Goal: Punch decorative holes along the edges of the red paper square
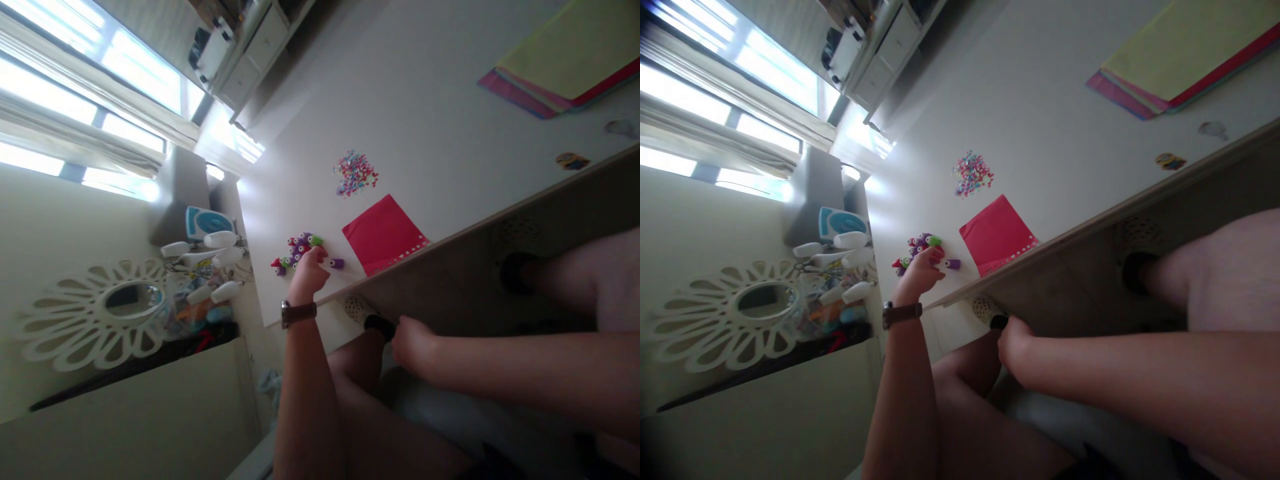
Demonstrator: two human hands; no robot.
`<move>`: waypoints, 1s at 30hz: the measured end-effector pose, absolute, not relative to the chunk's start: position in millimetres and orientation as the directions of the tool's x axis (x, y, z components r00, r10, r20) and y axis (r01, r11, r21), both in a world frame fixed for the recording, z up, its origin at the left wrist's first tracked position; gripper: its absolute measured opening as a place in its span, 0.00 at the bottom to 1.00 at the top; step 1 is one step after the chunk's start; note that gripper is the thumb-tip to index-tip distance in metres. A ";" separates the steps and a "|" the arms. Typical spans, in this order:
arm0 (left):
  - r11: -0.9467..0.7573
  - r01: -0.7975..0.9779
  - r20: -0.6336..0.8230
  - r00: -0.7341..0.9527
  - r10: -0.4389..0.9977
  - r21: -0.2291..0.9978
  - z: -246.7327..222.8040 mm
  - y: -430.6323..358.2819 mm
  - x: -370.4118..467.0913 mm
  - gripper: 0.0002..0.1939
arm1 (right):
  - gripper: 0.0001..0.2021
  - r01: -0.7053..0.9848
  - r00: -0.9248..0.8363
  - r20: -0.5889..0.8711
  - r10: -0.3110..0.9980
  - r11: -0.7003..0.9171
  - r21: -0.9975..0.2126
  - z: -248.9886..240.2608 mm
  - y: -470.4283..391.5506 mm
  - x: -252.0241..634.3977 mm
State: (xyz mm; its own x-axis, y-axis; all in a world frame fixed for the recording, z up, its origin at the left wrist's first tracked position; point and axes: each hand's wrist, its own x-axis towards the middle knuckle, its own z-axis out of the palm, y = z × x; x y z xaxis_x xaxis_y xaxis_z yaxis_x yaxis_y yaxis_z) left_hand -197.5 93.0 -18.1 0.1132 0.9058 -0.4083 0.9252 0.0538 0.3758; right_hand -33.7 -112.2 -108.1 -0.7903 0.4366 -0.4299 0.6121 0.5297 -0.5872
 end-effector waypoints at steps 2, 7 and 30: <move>0.079 0.910 -0.404 0.102 0.909 0.407 -15.2 95.7 -207.7 0.22 | 0.09 0.642 -0.761 -0.511 0.398 0.572 -0.510 -101.0 -108.9 -34.3; 0.163 0.888 -0.340 -0.008 0.941 0.431 -8.6 99.0 -225.4 0.17 | 0.07 0.662 -0.747 -0.510 0.426 0.538 -0.521 -105.6 -112.7 -40.2; 0.162 0.979 -0.276 -0.123 0.953 0.122 -15.1 94.2 -196.1 0.16 | 0.14 0.727 -0.687 -0.490 0.537 0.507 -0.462 -110.5 -113.9 -54.9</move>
State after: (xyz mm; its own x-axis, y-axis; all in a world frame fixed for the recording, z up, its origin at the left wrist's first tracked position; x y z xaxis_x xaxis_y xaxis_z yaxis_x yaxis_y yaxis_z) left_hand -196.1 94.2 -15.1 -0.1229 0.9534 -0.2756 0.9793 0.1616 0.1222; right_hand -54.9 -113.9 -110.5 -0.6865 0.5368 -0.4904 0.7271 0.5075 -0.4623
